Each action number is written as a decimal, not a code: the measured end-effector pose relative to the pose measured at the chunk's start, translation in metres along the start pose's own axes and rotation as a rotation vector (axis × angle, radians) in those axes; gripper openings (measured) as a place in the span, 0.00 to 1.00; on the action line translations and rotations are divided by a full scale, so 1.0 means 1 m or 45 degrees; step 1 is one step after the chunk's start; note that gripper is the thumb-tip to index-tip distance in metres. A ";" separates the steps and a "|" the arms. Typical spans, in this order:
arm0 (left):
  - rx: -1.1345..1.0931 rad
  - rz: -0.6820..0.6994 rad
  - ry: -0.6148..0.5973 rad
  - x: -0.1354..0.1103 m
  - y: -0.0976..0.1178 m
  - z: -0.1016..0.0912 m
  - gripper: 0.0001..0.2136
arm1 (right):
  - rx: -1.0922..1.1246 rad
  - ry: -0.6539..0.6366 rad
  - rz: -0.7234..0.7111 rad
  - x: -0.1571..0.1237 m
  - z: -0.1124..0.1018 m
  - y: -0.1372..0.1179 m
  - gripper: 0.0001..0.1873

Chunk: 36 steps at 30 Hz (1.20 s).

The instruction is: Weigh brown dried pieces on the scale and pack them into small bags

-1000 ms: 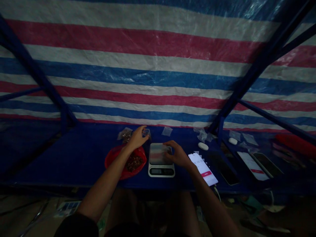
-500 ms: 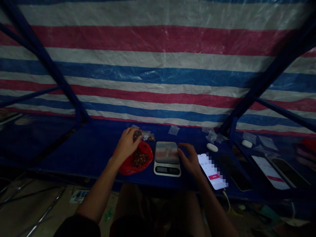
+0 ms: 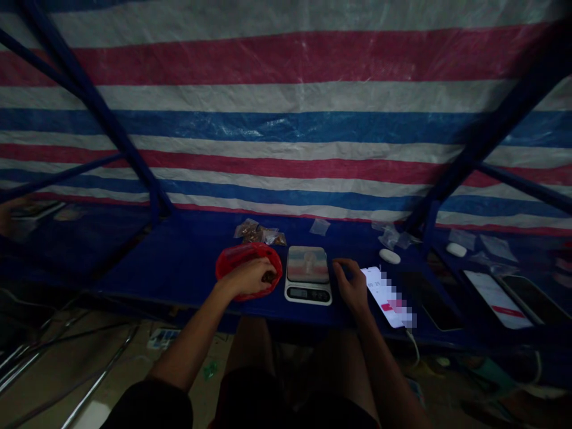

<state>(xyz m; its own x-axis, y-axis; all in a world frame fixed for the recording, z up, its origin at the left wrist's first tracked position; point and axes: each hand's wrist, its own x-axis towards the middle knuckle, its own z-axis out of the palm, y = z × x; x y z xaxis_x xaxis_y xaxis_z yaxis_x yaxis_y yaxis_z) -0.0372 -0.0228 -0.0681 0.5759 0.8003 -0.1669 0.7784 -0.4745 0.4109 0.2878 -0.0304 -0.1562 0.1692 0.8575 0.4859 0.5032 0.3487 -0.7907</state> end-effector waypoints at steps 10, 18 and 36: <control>0.051 0.007 -0.037 0.010 -0.004 0.002 0.16 | 0.117 -0.004 0.157 0.002 -0.002 -0.005 0.19; 0.055 0.006 0.028 0.011 -0.012 0.001 0.12 | 0.149 -0.007 0.163 0.001 -0.004 -0.005 0.20; 0.046 0.029 0.037 0.010 -0.015 -0.029 0.11 | 0.182 -0.015 0.249 0.001 -0.006 -0.009 0.21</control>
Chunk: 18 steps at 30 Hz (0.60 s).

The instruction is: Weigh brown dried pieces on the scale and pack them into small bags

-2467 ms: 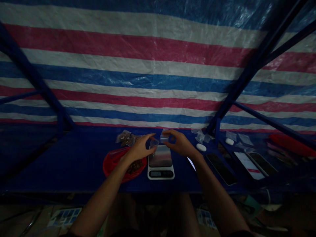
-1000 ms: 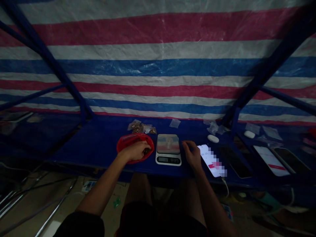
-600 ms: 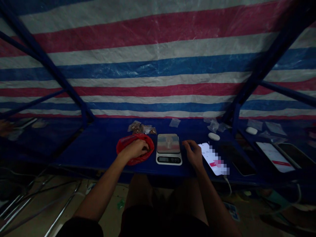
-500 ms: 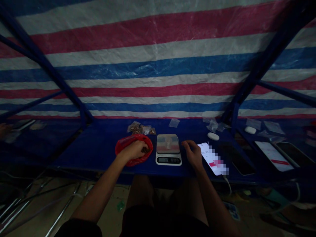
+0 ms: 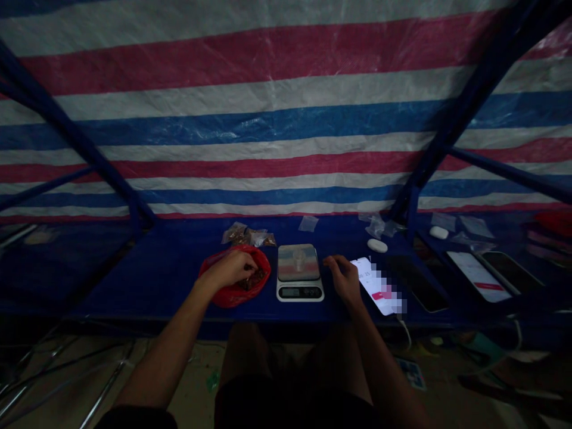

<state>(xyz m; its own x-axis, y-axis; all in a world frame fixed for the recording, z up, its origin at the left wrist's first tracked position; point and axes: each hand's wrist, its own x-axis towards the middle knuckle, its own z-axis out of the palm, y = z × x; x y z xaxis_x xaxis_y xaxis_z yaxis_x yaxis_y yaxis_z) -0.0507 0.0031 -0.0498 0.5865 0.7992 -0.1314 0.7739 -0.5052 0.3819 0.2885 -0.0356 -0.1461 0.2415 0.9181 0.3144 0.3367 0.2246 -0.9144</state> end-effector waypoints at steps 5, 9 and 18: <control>-0.059 -0.042 -0.002 -0.004 -0.003 0.000 0.09 | 0.002 -0.006 0.017 0.000 -0.001 -0.001 0.21; -0.104 -0.030 0.022 -0.007 -0.005 0.000 0.09 | 0.015 -0.006 0.023 0.000 -0.001 -0.002 0.21; -0.137 0.247 0.238 0.051 0.056 -0.025 0.09 | 0.022 -0.011 0.040 0.001 0.000 -0.001 0.21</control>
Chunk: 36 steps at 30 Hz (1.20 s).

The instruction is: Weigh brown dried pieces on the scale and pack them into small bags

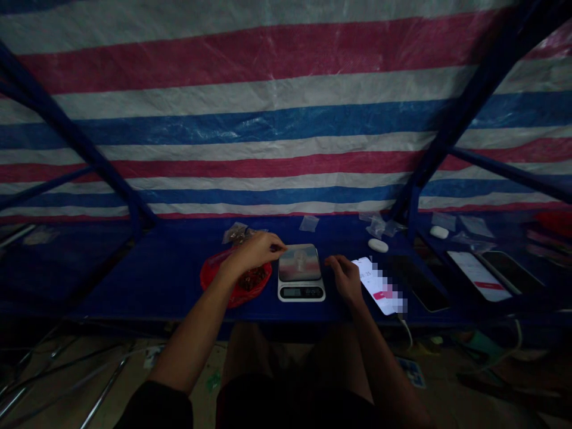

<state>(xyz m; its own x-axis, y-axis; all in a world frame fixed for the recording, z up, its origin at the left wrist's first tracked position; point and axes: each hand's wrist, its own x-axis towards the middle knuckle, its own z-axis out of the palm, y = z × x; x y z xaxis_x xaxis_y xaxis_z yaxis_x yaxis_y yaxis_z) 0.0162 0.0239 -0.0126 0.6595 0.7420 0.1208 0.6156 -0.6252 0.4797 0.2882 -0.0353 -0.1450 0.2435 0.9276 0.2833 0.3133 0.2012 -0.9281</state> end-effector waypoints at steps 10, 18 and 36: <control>-0.074 0.109 -0.058 0.041 0.012 0.039 0.10 | 0.041 -0.011 -0.005 0.001 0.001 0.001 0.20; -0.015 0.150 -0.086 0.038 0.010 0.041 0.10 | 0.063 -0.033 0.017 0.000 0.001 0.001 0.21; 0.091 -0.606 -0.166 -0.089 -0.061 0.002 0.09 | 0.038 -0.066 -0.013 0.000 -0.001 0.004 0.21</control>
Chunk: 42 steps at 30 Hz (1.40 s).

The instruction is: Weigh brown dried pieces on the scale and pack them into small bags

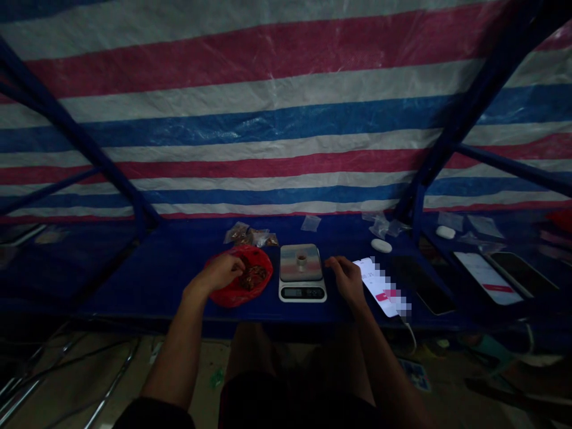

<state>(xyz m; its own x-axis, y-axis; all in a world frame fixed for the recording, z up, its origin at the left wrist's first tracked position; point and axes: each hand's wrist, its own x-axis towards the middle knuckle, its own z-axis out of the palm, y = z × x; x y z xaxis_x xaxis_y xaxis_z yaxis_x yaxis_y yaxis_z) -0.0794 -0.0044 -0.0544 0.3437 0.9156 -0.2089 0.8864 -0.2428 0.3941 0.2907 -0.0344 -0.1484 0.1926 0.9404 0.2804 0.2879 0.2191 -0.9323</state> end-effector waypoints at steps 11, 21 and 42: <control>0.168 0.024 0.160 0.030 -0.019 0.023 0.17 | -0.009 0.011 0.021 -0.001 0.000 -0.003 0.22; 0.248 0.063 0.145 0.044 -0.023 0.026 0.15 | 0.012 0.010 0.039 0.000 0.002 -0.001 0.22; 0.195 -0.002 -0.026 0.023 -0.003 -0.022 0.06 | -0.006 -0.004 0.035 0.000 0.000 -0.006 0.23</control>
<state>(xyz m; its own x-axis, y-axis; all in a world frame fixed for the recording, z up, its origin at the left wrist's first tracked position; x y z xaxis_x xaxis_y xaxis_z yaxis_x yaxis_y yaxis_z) -0.0810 0.0239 -0.0408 0.3473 0.9096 -0.2280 0.9233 -0.2891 0.2530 0.2888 -0.0357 -0.1433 0.1977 0.9469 0.2537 0.2871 0.1915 -0.9386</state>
